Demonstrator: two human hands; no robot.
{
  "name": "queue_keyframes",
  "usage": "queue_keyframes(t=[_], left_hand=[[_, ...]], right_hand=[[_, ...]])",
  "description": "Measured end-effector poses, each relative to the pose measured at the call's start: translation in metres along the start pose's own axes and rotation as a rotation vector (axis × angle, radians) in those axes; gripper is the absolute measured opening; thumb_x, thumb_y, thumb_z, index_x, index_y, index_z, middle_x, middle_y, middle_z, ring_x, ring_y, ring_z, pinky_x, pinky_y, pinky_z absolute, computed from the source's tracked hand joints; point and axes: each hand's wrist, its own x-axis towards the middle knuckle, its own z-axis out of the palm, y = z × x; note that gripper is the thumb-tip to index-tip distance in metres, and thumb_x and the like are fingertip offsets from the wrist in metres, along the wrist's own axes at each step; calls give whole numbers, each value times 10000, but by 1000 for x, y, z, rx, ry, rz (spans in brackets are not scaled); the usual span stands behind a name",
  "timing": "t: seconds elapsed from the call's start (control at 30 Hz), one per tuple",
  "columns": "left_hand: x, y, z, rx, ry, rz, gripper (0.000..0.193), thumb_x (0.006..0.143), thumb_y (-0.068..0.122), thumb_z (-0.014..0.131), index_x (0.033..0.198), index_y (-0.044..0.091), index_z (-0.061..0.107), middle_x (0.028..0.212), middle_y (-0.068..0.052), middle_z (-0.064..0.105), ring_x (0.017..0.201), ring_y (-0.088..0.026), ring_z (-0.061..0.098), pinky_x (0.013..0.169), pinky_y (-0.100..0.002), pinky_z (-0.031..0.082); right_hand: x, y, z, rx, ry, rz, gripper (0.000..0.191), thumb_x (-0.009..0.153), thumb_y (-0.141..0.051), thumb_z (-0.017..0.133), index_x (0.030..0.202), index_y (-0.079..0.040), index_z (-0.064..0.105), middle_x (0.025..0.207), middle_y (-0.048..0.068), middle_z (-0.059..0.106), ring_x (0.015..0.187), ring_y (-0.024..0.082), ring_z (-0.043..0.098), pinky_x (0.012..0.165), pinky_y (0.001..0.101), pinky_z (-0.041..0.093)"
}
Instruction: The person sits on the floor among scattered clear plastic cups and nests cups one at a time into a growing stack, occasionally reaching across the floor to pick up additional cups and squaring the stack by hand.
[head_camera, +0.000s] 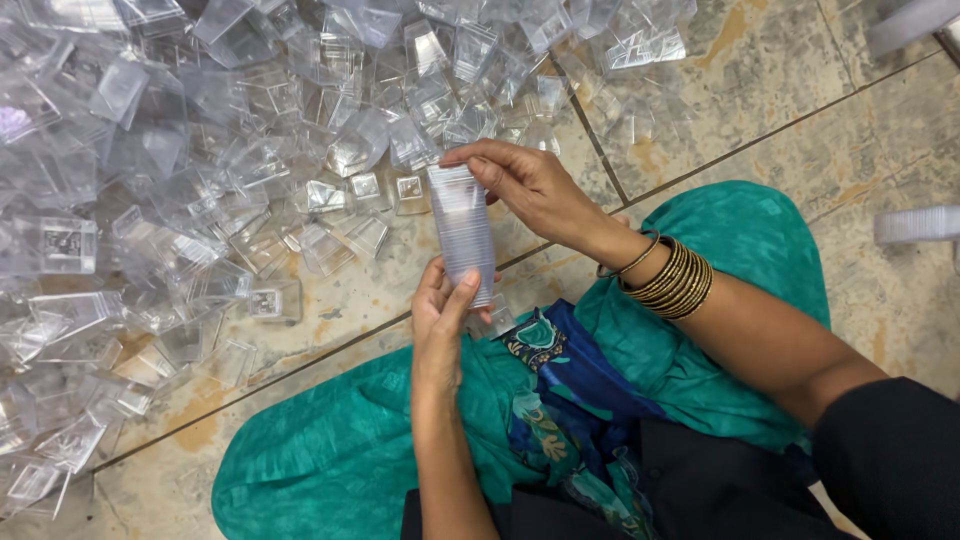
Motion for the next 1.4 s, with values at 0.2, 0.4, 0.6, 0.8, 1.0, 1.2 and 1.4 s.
queue_keyframes(t=[0.2, 0.4, 0.6, 0.8, 1.0, 1.2, 1.4], left_hand=[[-7, -3, 7, 4, -7, 30, 449, 968, 299, 597, 1291, -10, 552, 1045, -171, 747, 794, -124, 657, 626, -265, 507], [-11, -9, 13, -33, -24, 34, 416, 998, 270, 485, 1286, -26, 538, 1050, -206, 732, 825, -163, 654, 646, -288, 518], [-12, -12, 19, -43, -34, 27, 410, 984, 245, 456, 1291, -19, 525, 1083, -224, 721, 889, -193, 674, 691, -308, 531], [-11, -14, 20, -57, -33, 17, 397, 968, 235, 440, 1270, -10, 524, 1070, -227, 715, 892, -200, 690, 688, -316, 540], [-11, -17, 15, -52, -39, 34, 401, 1007, 266, 428, 1273, -20, 522, 1065, -241, 728, 822, -190, 655, 675, -310, 526], [-10, -19, 14, -55, -37, 25, 405, 991, 268, 432, 1276, -11, 506, 1061, -239, 728, 818, -196, 670, 664, -313, 529], [-11, -17, 15, -36, -9, 9, 411, 993, 285, 430, 1269, -10, 507, 1040, -238, 729, 810, -204, 675, 655, -313, 527]], right_hand=[[-12, -2, 5, 5, 45, -72, 337, 1125, -314, 495, 1292, -90, 684, 1401, 78, 663, 1164, 154, 688, 881, 300, 601], [-20, -6, 2, -21, 64, -83, 320, 1111, -305, 521, 1273, -94, 698, 1400, 102, 667, 1138, 170, 706, 865, 296, 609], [-26, -13, -5, -68, 51, -115, 310, 1108, -311, 528, 1261, -111, 709, 1413, 112, 655, 1177, 195, 709, 879, 303, 609], [-27, -15, -5, -84, 42, -133, 326, 1108, -333, 523, 1264, -116, 709, 1409, 104, 645, 1223, 213, 693, 916, 327, 622], [-25, -17, -2, -106, 30, -150, 332, 1109, -344, 524, 1265, -118, 710, 1387, 92, 657, 1213, 211, 695, 913, 318, 615], [-25, -17, 0, -102, 26, -141, 319, 1106, -327, 527, 1256, -112, 709, 1377, 90, 653, 1238, 211, 683, 959, 328, 616], [-25, -15, 0, -83, 8, -179, 309, 1113, -314, 528, 1252, -101, 704, 1379, 101, 647, 1270, 224, 668, 1019, 350, 609]])
